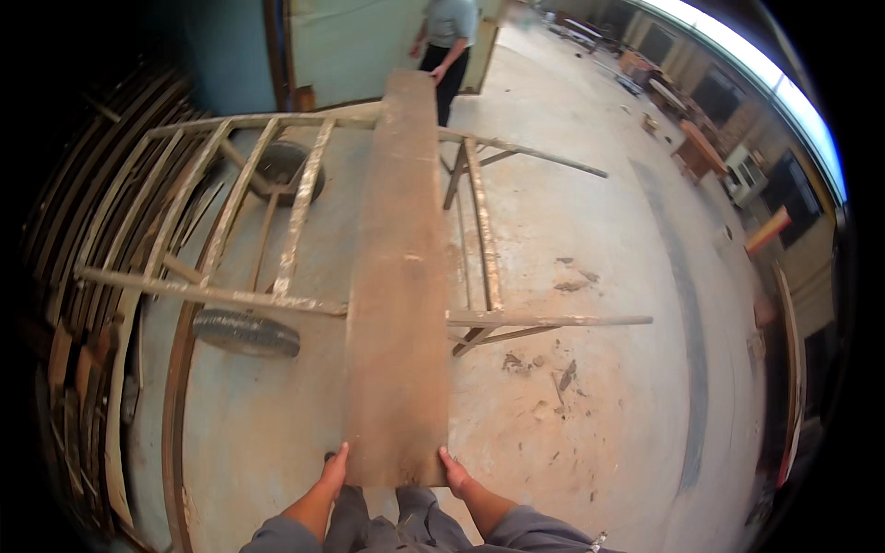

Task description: The person repeatedly picks up long wooden planks from a large stack and places them onto a metal cart. A second person assists by taking the other end of the planks and helping to position them on the cart.

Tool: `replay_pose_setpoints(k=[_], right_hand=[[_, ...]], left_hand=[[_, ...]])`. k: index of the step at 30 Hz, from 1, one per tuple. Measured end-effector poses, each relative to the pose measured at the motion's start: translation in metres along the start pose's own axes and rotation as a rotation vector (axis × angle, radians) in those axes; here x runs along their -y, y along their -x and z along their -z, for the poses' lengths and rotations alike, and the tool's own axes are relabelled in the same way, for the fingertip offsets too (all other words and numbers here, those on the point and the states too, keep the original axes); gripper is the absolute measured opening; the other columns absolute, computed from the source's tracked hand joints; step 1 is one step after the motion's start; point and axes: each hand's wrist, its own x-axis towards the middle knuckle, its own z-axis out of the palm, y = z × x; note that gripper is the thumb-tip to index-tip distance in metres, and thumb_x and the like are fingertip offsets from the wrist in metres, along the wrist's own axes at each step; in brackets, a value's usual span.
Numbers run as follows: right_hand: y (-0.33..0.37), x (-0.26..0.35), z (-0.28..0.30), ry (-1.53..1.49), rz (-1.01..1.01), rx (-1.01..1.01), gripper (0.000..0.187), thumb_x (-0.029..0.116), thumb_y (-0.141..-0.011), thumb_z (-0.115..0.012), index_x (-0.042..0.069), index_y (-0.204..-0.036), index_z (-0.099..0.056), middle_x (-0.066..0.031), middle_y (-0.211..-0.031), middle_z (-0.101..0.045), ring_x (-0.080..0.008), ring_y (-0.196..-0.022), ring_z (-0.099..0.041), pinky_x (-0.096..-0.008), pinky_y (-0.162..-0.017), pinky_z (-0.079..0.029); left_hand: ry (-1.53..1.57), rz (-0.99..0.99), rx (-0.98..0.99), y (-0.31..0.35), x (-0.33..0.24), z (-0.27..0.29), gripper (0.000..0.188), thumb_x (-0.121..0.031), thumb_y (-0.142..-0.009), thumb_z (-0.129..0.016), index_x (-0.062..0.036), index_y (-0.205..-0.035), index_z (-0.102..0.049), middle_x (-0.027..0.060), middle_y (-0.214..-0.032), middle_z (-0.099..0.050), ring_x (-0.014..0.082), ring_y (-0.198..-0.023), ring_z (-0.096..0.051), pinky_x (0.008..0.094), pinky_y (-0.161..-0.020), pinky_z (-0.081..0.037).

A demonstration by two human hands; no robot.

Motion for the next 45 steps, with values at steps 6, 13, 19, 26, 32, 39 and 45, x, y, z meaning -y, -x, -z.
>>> replay_pose_setpoints(k=[6, 13, 19, 26, 32, 39, 45], right_hand=[[-0.012, -0.017, 0.010, 0.019, -0.008, -0.010, 0.093, 0.071, -0.101, -0.045, -0.005, -0.154, -0.042, -0.0164, -0.158, -0.047, -0.0270, -0.146, -0.044, -0.0388, -0.123, -0.028], [-0.006, -0.016, 0.006, 0.002, -0.014, 0.017, 0.093, 0.071, -0.101, -0.045, -0.005, -0.154, -0.041, -0.0164, -0.159, -0.046, -0.0272, -0.146, -0.044, -0.0401, -0.123, -0.029], [-0.022, -0.025, 0.015, 0.060, -0.053, 0.047, 0.098, 0.074, -0.099, -0.046, -0.006, -0.155, -0.039, -0.0172, -0.160, -0.044, -0.0279, -0.146, -0.044, -0.0404, -0.124, -0.028], [0.003, 0.006, 0.005, 0.091, -0.106, 0.087, 0.101, 0.077, -0.096, -0.047, -0.004, -0.156, -0.039, -0.0170, -0.160, -0.044, -0.0272, -0.147, -0.042, -0.0402, -0.124, -0.027], [-0.014, -0.015, 0.007, 0.139, -0.072, 0.087, 0.102, 0.079, -0.094, -0.048, -0.004, -0.155, -0.042, -0.0168, -0.160, -0.045, -0.0274, -0.148, -0.042, -0.0404, -0.124, -0.026], [0.014, 0.006, 0.038, 0.187, -0.095, -0.071, 0.105, 0.080, -0.094, -0.047, -0.004, -0.155, -0.040, -0.0180, -0.161, -0.043, -0.0284, -0.149, -0.039, -0.0404, -0.125, -0.023], [0.008, -0.006, 0.120, 0.152, -0.129, -0.176, 0.109, 0.080, -0.090, -0.054, -0.003, -0.158, -0.036, -0.0176, -0.164, -0.038, -0.0293, -0.152, -0.034, -0.0424, -0.126, -0.021]], left_hand=[[0.064, 0.118, 0.096, 0.023, -0.017, 0.001, 0.083, -0.065, -0.105, -0.040, -0.0018, -0.159, -0.036, 0.0161, -0.162, -0.041, 0.0284, -0.152, -0.034, 0.0453, -0.124, -0.024], [0.012, 0.081, 0.107, -0.015, 0.020, 0.018, 0.093, -0.070, -0.101, -0.044, 0.0040, -0.157, -0.035, 0.0196, -0.162, -0.039, 0.0309, -0.149, -0.037, 0.0458, -0.121, -0.030], [-0.050, 0.082, 0.070, -0.018, 0.027, 0.017, 0.100, -0.075, -0.098, -0.046, 0.0062, -0.156, -0.035, 0.0227, -0.160, -0.040, 0.0329, -0.148, -0.039, 0.0468, -0.120, -0.032], [-0.139, 0.035, -0.023, -0.019, 0.025, 0.011, 0.101, -0.077, -0.096, -0.045, 0.0097, -0.148, -0.046, 0.0238, -0.151, -0.051, 0.0329, -0.141, -0.048, 0.0454, -0.115, -0.039], [-0.200, 0.069, -0.061, 0.007, -0.005, 0.000, 0.098, -0.075, -0.099, -0.043, 0.0110, -0.146, -0.048, 0.0241, -0.145, -0.056, 0.0330, -0.135, -0.053, 0.0457, -0.111, -0.043], [-0.280, 0.030, 0.030, -0.012, 0.015, -0.034, 0.101, -0.077, -0.098, -0.040, 0.0100, -0.149, -0.045, 0.0249, -0.149, -0.054, 0.0331, -0.139, -0.050, 0.0445, -0.113, -0.041], [-0.279, 0.089, 0.124, -0.010, 0.043, -0.105, 0.102, -0.080, -0.097, -0.038, 0.0091, -0.147, -0.050, 0.0262, -0.140, -0.059, 0.0331, -0.130, -0.056, 0.0449, -0.107, -0.044]])
